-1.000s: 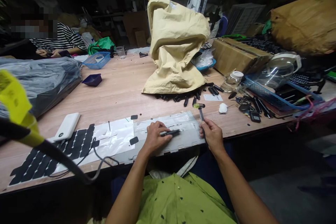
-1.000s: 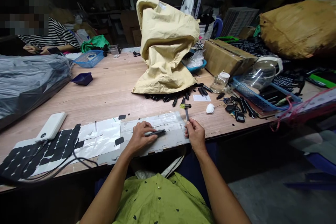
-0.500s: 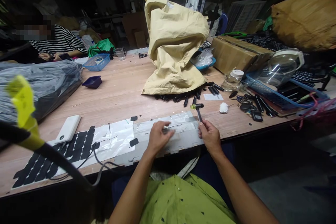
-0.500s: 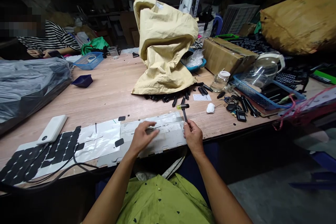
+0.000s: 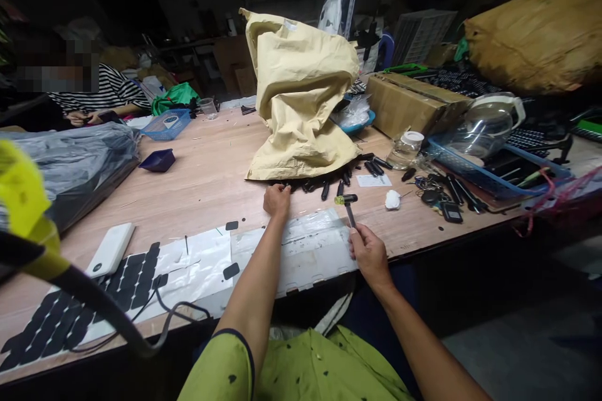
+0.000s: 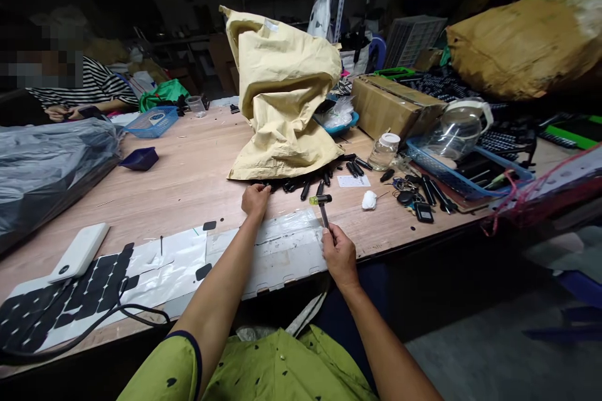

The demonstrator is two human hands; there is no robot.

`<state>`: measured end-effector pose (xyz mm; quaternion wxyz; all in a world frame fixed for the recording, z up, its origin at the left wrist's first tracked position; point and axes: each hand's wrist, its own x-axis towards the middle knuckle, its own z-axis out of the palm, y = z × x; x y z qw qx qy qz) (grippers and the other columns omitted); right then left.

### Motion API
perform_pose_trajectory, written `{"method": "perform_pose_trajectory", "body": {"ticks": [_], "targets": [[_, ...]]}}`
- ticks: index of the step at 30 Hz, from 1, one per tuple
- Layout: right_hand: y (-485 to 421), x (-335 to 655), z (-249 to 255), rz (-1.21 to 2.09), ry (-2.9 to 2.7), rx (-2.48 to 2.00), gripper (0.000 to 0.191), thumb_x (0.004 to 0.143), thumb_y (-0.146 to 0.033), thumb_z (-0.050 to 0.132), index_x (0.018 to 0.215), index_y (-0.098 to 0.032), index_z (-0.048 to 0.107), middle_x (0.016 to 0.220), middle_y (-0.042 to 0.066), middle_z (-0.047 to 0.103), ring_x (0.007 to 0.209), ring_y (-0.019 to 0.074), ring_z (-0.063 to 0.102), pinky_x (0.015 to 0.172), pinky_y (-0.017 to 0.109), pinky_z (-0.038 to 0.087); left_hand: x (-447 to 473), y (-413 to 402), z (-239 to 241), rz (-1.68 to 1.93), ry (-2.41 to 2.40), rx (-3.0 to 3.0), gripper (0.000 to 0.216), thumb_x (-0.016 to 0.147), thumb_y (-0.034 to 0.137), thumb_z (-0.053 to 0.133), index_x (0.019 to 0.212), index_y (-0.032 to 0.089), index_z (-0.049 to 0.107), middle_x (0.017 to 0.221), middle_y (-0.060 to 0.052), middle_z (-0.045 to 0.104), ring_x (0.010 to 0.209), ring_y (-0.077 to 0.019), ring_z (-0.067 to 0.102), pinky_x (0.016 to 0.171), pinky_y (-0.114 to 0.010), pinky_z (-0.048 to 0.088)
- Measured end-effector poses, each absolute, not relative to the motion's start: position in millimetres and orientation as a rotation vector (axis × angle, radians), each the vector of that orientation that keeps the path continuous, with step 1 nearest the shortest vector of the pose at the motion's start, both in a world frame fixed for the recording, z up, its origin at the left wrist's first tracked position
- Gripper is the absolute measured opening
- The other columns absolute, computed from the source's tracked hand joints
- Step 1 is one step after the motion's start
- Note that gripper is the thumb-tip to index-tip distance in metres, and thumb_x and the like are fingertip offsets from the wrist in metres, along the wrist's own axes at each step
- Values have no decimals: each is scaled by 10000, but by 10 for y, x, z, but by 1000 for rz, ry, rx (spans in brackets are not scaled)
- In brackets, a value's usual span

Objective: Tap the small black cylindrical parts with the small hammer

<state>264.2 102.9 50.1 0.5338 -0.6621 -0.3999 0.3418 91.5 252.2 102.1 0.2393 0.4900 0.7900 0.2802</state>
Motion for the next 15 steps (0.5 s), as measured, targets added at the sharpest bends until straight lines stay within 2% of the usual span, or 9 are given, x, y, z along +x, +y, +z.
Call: {"method": "perform_pose_trajectory", "body": {"ticks": [7,15], "targets": [[1034,2640,494,808,-957,-1570,484,766,-633,543,881,-185,686,547,-38,514,458,121,453,436,252,381,836,2287,880,848,2134,1358,119,856,293,675,909,270,780,1045,-16,747,983,-207,684,819,-281,507],[1040,2647,535,783,-1000,-1566,447,776,-602,540,887,-194,684,557,-34,529,479,130,460,464,262,392,599,1807,627,894,2017,1617,132,821,219,665,822,259,791,905,-48,731,973,-256,653,891,-377,509]]}}
